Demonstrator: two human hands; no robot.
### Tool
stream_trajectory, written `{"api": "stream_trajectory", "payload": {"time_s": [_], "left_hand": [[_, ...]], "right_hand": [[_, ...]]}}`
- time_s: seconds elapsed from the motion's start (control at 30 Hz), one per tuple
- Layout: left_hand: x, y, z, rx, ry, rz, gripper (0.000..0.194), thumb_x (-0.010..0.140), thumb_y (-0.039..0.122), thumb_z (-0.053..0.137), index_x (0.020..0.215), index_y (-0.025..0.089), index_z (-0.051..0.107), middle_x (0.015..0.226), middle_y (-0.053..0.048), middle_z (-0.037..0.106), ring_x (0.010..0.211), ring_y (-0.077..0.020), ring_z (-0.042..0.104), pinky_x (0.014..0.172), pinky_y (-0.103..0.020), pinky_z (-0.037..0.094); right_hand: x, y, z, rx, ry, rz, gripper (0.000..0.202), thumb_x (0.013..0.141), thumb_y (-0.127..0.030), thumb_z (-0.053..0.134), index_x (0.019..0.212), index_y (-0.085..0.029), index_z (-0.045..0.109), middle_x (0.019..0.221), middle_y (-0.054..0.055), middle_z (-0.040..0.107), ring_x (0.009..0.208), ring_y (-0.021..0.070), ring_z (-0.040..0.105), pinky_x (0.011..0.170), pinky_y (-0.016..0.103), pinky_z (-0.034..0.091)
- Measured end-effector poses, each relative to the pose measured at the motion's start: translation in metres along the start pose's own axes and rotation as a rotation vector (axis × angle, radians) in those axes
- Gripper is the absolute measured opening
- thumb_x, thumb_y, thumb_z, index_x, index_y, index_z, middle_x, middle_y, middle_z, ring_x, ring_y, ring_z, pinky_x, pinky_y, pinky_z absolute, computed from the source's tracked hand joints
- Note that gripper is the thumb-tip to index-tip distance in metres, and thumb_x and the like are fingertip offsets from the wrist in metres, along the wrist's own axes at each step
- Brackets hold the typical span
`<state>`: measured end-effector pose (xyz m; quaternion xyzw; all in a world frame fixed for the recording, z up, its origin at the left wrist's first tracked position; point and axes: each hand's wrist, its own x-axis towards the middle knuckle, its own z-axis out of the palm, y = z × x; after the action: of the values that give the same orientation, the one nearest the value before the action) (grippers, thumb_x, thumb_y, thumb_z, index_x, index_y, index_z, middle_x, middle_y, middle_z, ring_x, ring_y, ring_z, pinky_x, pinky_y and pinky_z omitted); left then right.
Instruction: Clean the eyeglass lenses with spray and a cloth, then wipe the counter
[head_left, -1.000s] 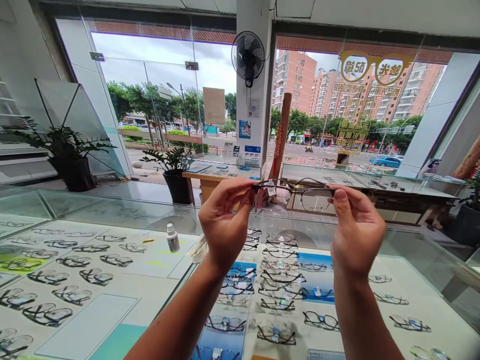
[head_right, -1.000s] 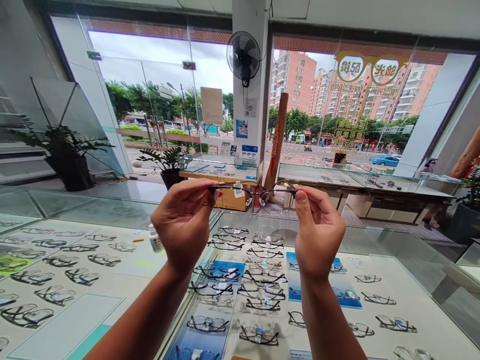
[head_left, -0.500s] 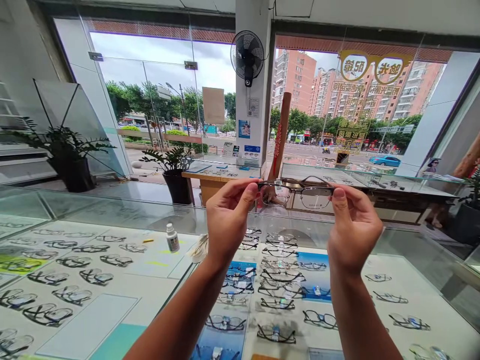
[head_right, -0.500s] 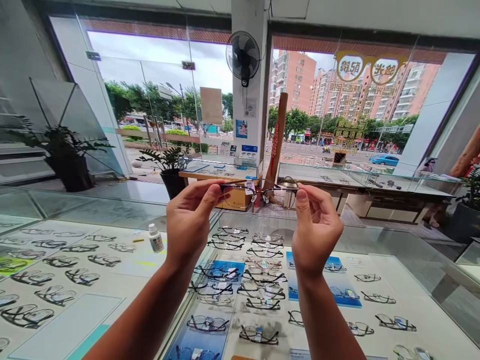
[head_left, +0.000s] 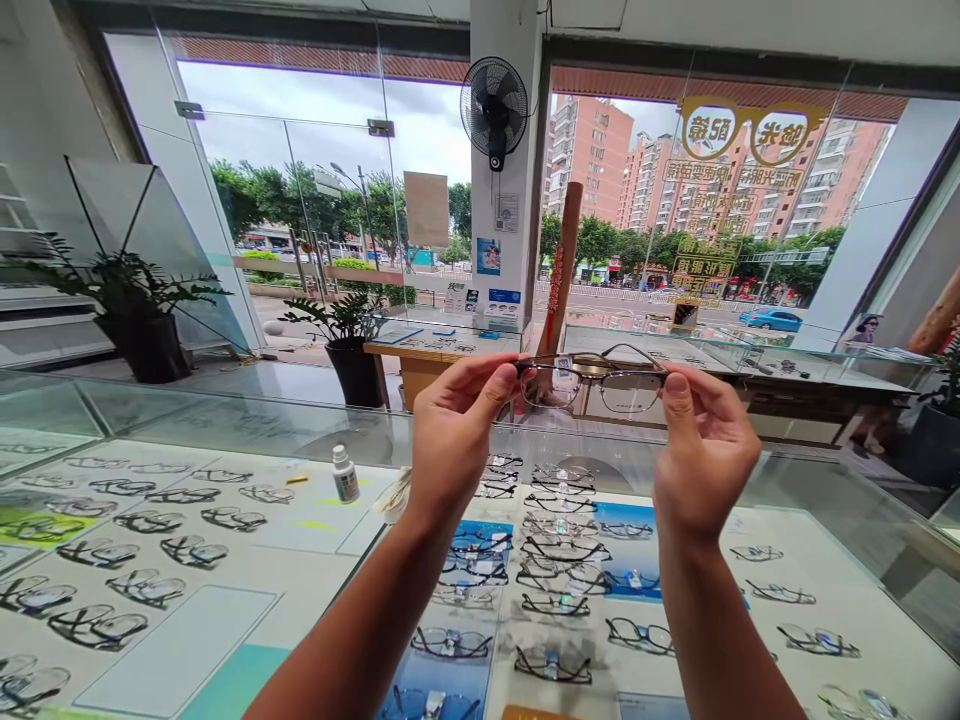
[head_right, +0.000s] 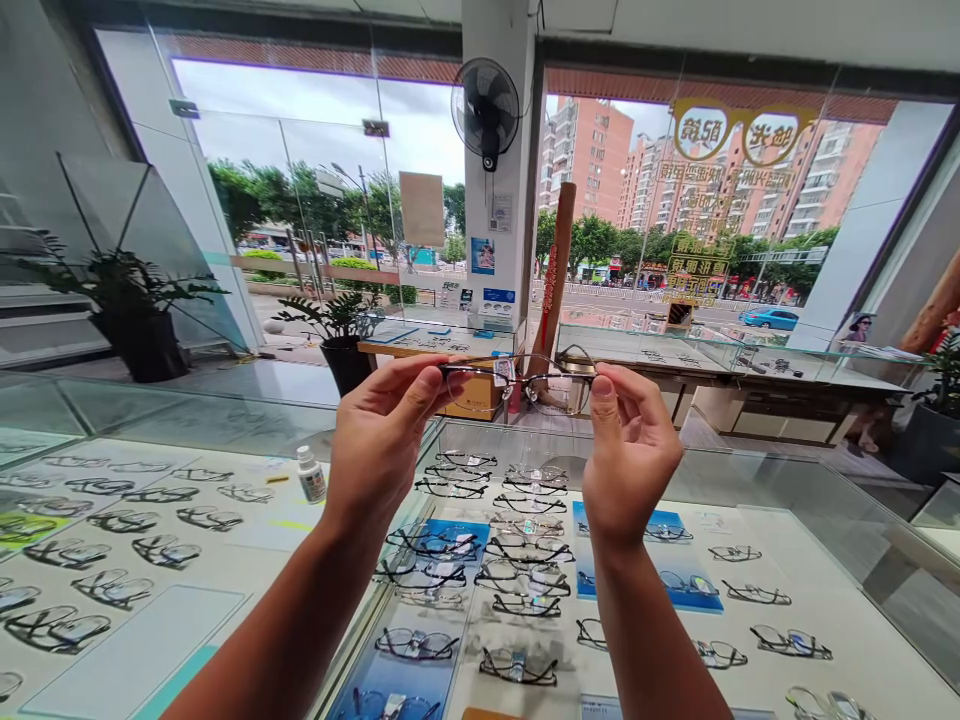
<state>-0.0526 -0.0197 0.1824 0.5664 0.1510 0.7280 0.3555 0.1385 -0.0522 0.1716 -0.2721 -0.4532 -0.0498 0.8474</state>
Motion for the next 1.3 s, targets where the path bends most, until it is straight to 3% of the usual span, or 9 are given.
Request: {"api": "stream_trajectory", "payload": {"time_s": [0.3, 0.57, 0.77, 1.03, 1.17, 1.3], "left_hand": [[0.003, -0.003, -0.002, -0.015, -0.033, -0.042, 0.034, 0.085, 0.049, 0.087, 0.105, 0.023, 0.08, 0.104, -0.009, 0.083, 0.092, -0.0224, 0.082, 0.077, -0.032, 0.068], [0.005, -0.007, -0.002, -0.005, 0.0, -0.008, 0.029, 0.085, 0.045, 0.087, 0.104, 0.022, 0.082, 0.107, -0.009, 0.083, 0.093, -0.0198, 0.08, 0.078, -0.03, 0.066], [0.006, -0.012, -0.006, 0.134, 0.009, 0.072, 0.021, 0.092, 0.039, 0.081, 0.107, 0.024, 0.083, 0.109, -0.008, 0.082, 0.103, -0.0202, 0.077, 0.094, -0.034, 0.064], [0.014, -0.017, -0.011, -0.002, 0.009, -0.076, 0.028, 0.083, 0.041, 0.088, 0.103, 0.021, 0.084, 0.106, -0.009, 0.082, 0.1, -0.019, 0.078, 0.095, -0.032, 0.063], [0.019, -0.02, -0.017, -0.01, -0.005, -0.174, 0.031, 0.081, 0.041, 0.089, 0.104, 0.019, 0.084, 0.105, -0.009, 0.083, 0.098, -0.0189, 0.078, 0.098, -0.033, 0.061], [0.023, -0.02, -0.022, 0.014, -0.099, -0.24, 0.031, 0.078, 0.042, 0.09, 0.1, 0.02, 0.085, 0.099, -0.009, 0.083, 0.093, -0.0202, 0.078, 0.094, -0.034, 0.062]], "right_hand": [[0.001, 0.005, -0.001, 0.038, -0.077, 0.159, 0.028, 0.097, -0.043, 0.078, 0.109, -0.018, 0.076, 0.116, 0.01, 0.078, 0.109, 0.025, 0.075, 0.099, 0.045, 0.06], [0.003, 0.015, 0.0, 0.161, -0.157, 0.348, 0.033, 0.094, -0.047, 0.08, 0.109, -0.018, 0.076, 0.118, 0.011, 0.078, 0.11, 0.024, 0.074, 0.098, 0.042, 0.061], [0.002, 0.02, 0.001, 0.252, -0.225, 0.5, 0.033, 0.094, -0.045, 0.079, 0.114, -0.019, 0.077, 0.115, 0.009, 0.078, 0.103, 0.021, 0.075, 0.097, 0.039, 0.06], [0.005, 0.02, -0.001, 0.315, -0.292, 0.552, 0.024, 0.09, -0.041, 0.077, 0.104, -0.021, 0.078, 0.11, 0.007, 0.078, 0.105, 0.0229, 0.073, 0.099, 0.041, 0.058], [0.009, 0.025, -0.005, 0.331, -0.434, 0.663, 0.019, 0.088, -0.036, 0.075, 0.1, -0.023, 0.081, 0.102, 0.006, 0.078, 0.101, 0.0222, 0.072, 0.098, 0.037, 0.054], [0.012, 0.032, -0.007, 0.19, -0.702, 0.719, 0.027, 0.086, -0.044, 0.08, 0.103, -0.023, 0.083, 0.09, 0.005, 0.075, 0.09, 0.0217, 0.066, 0.09, 0.036, 0.05]]}}
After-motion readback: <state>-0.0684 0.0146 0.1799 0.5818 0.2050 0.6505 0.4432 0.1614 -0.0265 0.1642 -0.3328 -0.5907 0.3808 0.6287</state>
